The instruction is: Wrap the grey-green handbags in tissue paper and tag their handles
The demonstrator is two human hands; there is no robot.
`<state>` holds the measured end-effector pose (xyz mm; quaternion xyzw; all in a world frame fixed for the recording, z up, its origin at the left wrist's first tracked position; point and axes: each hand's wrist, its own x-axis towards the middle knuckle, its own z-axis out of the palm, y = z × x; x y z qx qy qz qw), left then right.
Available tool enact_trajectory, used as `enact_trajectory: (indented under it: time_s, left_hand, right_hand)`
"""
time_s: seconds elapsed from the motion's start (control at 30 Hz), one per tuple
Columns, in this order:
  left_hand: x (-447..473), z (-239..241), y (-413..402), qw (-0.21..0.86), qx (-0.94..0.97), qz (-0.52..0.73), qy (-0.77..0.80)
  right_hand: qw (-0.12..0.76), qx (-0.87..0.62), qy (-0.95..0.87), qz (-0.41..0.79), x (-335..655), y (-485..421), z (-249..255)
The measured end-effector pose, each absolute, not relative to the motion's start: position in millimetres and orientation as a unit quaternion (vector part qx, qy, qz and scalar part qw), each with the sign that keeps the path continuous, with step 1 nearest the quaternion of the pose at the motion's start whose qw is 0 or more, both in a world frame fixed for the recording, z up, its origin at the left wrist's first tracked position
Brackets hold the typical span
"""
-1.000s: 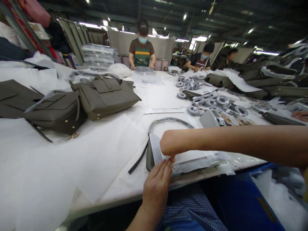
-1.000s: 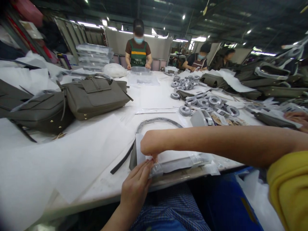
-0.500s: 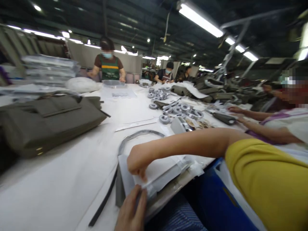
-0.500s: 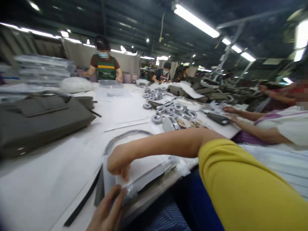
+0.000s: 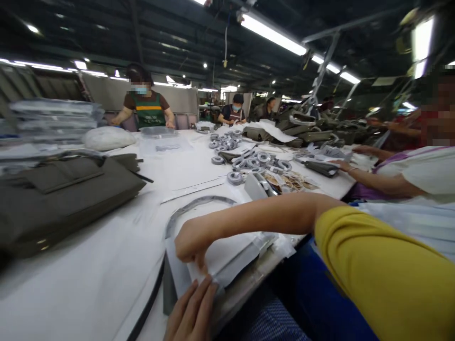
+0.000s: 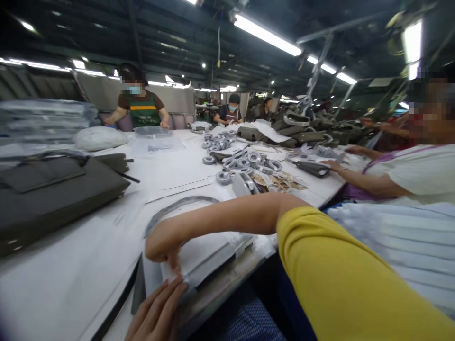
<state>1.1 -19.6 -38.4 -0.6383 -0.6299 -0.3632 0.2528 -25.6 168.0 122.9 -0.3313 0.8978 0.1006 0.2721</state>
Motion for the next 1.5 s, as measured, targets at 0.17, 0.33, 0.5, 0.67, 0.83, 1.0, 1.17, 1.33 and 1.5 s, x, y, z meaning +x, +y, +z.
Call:
enact_trajectory:
  time_s: [0.17,0.33,0.5,0.67,0.83,1.0,1.17,1.33,1.5]
  left_hand:
    - [19,-25,-25,0.216,-0.586,-0.358,-0.694]
    - [26,-13,-23,0.208,-0.566,-0.368,-0.708]
    - [27,-13,-24,0.207,-0.563,-0.388,-0.699]
    - [28,-20,-22,0.229,-0.552,-0.409,-0.69]
    - [29,-21,-21,0.228,-0.556,-0.405,-0.689]
    - [30,-24,-23,0.238,-0.558,-0.394,-0.69]
    - [27,-30,-23,0.265,-0.576,-0.371,-0.678]
    - [27,-28,-23,0.262,-0.586,-0.364,-0.675]
    - [27,-5,-45,0.125,-0.603,-0.365,-0.698]
  right_hand:
    - [0.235,-0.232,0.943,0.045,-25,188,106]
    - [0.183,-0.132,0.972,-0.06,-41,221,84]
    - [0.119,-0.012,0.987,-0.104,-44,248,80]
    - [0.096,-0.008,0.983,-0.154,-4,234,73]
    - [0.124,-0.013,0.969,-0.213,29,207,60]
    - [0.097,0.002,0.966,-0.241,29,205,54]
    - [0.02,0.029,0.961,-0.275,31,206,43]
    - [-0.068,0.073,0.959,-0.266,30,197,38]
    - [-0.175,0.099,0.953,-0.225,67,198,58]
